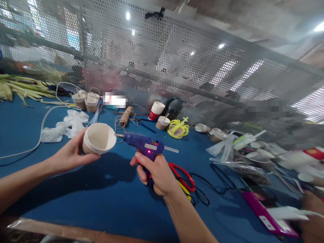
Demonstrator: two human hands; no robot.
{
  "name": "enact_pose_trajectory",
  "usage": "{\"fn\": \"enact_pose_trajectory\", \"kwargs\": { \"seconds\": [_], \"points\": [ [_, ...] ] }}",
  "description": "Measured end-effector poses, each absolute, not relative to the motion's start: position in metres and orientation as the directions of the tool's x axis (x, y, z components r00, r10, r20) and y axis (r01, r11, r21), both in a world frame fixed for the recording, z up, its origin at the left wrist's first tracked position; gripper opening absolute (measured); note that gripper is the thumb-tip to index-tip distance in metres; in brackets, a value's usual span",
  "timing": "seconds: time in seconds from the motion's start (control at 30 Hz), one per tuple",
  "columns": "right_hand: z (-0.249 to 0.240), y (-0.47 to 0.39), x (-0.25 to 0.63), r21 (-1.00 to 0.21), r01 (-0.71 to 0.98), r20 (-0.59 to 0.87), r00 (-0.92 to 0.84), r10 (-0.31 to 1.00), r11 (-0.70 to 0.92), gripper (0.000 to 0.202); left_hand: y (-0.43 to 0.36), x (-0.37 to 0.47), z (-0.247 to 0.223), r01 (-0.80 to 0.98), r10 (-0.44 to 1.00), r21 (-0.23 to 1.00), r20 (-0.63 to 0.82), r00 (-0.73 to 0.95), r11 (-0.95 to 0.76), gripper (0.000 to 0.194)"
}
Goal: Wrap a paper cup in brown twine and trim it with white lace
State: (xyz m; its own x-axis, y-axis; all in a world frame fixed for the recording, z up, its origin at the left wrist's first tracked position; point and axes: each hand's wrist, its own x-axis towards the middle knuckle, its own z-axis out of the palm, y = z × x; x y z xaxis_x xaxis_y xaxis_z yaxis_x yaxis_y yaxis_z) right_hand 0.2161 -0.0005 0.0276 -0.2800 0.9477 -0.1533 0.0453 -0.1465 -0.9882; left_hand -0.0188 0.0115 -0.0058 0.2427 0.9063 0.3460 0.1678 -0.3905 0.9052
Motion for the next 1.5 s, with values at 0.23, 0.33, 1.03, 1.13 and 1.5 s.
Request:
{"fn": "enact_pose_trajectory", "kwargs": {
  "seconds": [0.23, 0.33, 1.03, 1.13, 1.5],
  "points": [
    [0.026, -0.001, 0.215, -0.984, 0.074, -0.18, -0.321, 0.93, -0.165, 0.029, 0.012, -0.019, -0.006, 0.171, 0.909, 0.908, 0.336, 0.246, -0.382, 0.06],
    [0.028, 0.001, 0.215, -0.978, -0.023, -0.193, -0.301, 0.934, -0.21, 0.029, 0.012, -0.019, -0.004, 0.125, 0.917, 0.927, 0.317, 0.244, -0.354, 0.064],
    [0.015, -0.009, 0.194, -0.956, -0.143, -0.202, -0.318, 0.926, -0.258, 0.03, 0.008, -0.009, -0.009, -0.121, 0.943, 0.984, 0.162, 0.291, -0.132, 0.074],
    [0.017, -0.011, 0.197, -0.988, -0.006, -0.147, -0.257, 0.955, -0.154, 0.03, 0.01, -0.01, -0.009, -0.036, 0.949, 0.982, 0.189, 0.253, -0.186, 0.067],
    [0.034, -0.002, 0.221, -0.874, 0.448, 0.087, -0.235, 0.968, 0.187, 0.029, 0.014, -0.019, -0.008, 0.182, 0.919, 0.917, 0.306, 0.247, -0.354, 0.061]
  ]
}}
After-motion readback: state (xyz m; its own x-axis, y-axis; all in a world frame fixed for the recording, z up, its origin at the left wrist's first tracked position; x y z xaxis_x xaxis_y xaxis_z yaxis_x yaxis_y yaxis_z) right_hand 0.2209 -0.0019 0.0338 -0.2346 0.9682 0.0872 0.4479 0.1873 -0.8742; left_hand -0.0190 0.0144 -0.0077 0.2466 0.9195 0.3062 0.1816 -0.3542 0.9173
